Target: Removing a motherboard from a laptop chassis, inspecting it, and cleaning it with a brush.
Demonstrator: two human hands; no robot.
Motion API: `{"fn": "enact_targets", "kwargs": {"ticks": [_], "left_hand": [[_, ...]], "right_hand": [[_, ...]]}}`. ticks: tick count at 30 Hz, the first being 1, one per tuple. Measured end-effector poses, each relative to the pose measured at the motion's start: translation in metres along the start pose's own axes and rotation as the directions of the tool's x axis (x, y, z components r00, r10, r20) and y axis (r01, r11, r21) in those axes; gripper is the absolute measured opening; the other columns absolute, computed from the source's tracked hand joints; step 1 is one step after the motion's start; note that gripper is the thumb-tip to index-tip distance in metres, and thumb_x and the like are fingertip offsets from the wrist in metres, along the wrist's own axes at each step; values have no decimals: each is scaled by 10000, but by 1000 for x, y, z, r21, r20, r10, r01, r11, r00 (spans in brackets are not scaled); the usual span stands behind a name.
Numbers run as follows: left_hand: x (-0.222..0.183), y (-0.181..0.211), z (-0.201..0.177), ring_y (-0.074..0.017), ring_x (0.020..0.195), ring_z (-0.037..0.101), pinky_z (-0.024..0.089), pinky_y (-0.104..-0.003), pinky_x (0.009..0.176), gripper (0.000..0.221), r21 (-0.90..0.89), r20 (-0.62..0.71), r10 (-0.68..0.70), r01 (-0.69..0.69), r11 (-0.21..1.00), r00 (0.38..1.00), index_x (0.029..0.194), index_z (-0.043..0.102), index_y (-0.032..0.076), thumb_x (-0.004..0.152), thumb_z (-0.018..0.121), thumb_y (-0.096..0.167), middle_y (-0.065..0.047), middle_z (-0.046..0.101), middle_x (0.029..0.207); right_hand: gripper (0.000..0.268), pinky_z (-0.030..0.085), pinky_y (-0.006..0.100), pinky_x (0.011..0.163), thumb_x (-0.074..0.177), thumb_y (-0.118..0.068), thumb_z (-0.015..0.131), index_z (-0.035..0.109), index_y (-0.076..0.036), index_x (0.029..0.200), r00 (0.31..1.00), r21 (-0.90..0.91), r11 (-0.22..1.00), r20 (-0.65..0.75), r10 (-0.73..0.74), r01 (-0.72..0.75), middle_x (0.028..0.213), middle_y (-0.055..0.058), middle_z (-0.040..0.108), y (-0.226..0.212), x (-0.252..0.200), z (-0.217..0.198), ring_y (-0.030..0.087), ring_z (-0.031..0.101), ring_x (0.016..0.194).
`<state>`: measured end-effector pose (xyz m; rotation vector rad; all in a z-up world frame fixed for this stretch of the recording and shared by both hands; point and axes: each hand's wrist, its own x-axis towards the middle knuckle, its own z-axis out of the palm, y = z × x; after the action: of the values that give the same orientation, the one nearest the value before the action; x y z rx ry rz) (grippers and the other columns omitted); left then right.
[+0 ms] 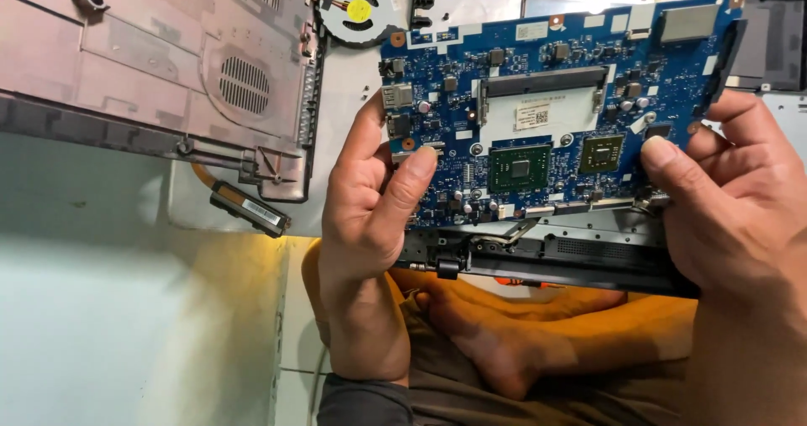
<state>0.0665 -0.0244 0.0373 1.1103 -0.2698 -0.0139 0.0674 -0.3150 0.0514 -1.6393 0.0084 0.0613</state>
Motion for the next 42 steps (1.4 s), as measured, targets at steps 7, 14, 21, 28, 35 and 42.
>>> {"fn": "enact_targets", "kwargs": {"ticks": [7, 14, 21, 28, 35, 42], "left_hand": [[0, -1, -2, -65, 905, 505, 396, -176, 844, 552, 12, 14, -4, 4, 1000, 1000, 1620, 314, -9, 1087, 457, -15, -83, 623, 1307], [2, -3, -4, -168, 1180, 588, 445, -285, 1100, 558, -8, 25, 0, 0, 1000, 1000, 1608, 308, -13, 1064, 428, -1, -145, 585, 1415], [1, -6, -7, -154, 1175, 582, 435, -285, 1117, 554, -24, 34, 15, -14, 1000, 999, 1601, 325, -11, 1060, 444, 5, -120, 596, 1393], [1, -4, -5, -140, 1134, 580, 442, -263, 1079, 550, -22, 35, 27, -26, 999, 999, 1600, 324, -22, 1065, 449, 8, -111, 604, 1357], [0, -3, -6, -140, 1146, 579, 435, -255, 1062, 560, -8, 40, 16, -16, 1000, 999, 1605, 314, -23, 1058, 433, 4, -126, 597, 1382], [1, -3, -3, -184, 1227, 577, 431, -297, 1123, 541, -55, 36, 15, -13, 998, 999, 1574, 327, -34, 1043, 423, -17, -151, 569, 1428]], "right_hand": [[368, 551, 205, 936, 1082, 18, 525, 389, -25, 1420, 999, 33, 999, -4, -38, 38, 1088, 62, 631, 2, 1, 0, 101, 638, 922], [317, 554, 158, 891, 1068, -9, 566, 440, -54, 1356, 998, 59, 997, -2, -57, 57, 943, -51, 539, 1, 1, 2, 32, 591, 839], [313, 567, 164, 908, 1075, -15, 564, 438, -46, 1360, 997, 85, 994, 26, -75, 73, 961, -34, 578, 4, 2, 0, 38, 620, 859], [316, 558, 155, 886, 1063, -14, 577, 447, -57, 1348, 997, 97, 992, 20, -78, 76, 948, -44, 567, 3, 3, 1, 34, 610, 852], [297, 571, 184, 902, 1061, 15, 551, 441, -34, 1333, 997, 129, 990, 25, -68, 64, 1005, 20, 630, -1, 2, 5, 69, 642, 879], [306, 577, 210, 883, 1017, 34, 578, 462, -14, 1296, 998, 222, 973, 4, -57, 55, 1097, 101, 683, 2, 5, 6, 117, 678, 917]]}}
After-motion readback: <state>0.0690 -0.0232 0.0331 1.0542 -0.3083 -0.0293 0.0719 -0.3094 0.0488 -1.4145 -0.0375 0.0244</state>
